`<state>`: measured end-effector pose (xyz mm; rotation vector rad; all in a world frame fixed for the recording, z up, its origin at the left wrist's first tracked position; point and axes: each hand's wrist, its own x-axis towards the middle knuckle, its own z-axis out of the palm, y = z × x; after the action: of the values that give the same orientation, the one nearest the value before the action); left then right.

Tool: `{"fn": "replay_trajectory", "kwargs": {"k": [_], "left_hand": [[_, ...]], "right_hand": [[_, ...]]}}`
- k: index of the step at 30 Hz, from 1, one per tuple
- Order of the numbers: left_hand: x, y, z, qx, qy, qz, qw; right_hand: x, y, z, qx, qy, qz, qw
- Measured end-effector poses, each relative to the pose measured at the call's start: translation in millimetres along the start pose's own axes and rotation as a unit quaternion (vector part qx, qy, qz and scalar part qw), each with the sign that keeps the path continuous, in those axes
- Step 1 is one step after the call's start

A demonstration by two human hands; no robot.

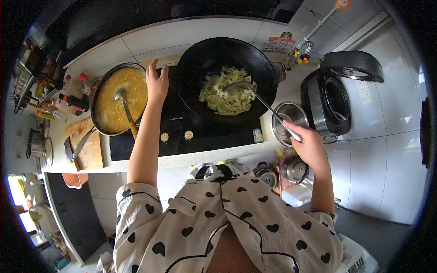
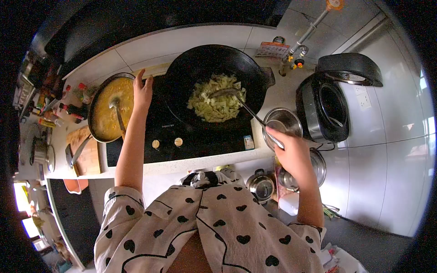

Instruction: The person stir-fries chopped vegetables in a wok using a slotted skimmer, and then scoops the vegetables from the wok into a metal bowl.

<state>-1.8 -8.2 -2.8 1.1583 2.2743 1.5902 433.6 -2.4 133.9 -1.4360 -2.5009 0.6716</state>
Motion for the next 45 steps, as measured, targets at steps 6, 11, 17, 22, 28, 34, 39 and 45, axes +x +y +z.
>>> {"fn": "replay_trajectory", "kwargs": {"k": [6,11,17,22,28,34,39,45], "left_hand": [[2,-2,8,0.023,-0.006,0.033,0.999],[1,7,8,0.016,-0.022,0.011,1.0],[1,3,2,0.008,-0.014,0.02,1.0],[2,0,-3,0.027,0.002,0.016,1.0],[-1,5,6,0.007,0.004,0.021,1.0],[1,-5,4,0.009,0.003,0.03,1.0],[-2,5,2,0.007,-0.014,0.001,1.0],[0,-1,6,0.025,-0.013,0.027,0.999]], "right_hand": [[-23,0,-13,0.062,-0.012,0.019,0.998],[-3,2,22,0.022,-0.019,0.038,0.999],[27,8,53,0.068,-0.022,0.068,0.995],[30,8,43,0.093,0.017,0.035,0.995],[66,6,71,0.061,0.047,0.056,0.995],[37,8,61,0.04,0.018,0.014,0.999],[6,-3,20,0.02,-0.015,0.013,1.0],[32,4,57,0.065,0.002,0.048,0.997]]}}
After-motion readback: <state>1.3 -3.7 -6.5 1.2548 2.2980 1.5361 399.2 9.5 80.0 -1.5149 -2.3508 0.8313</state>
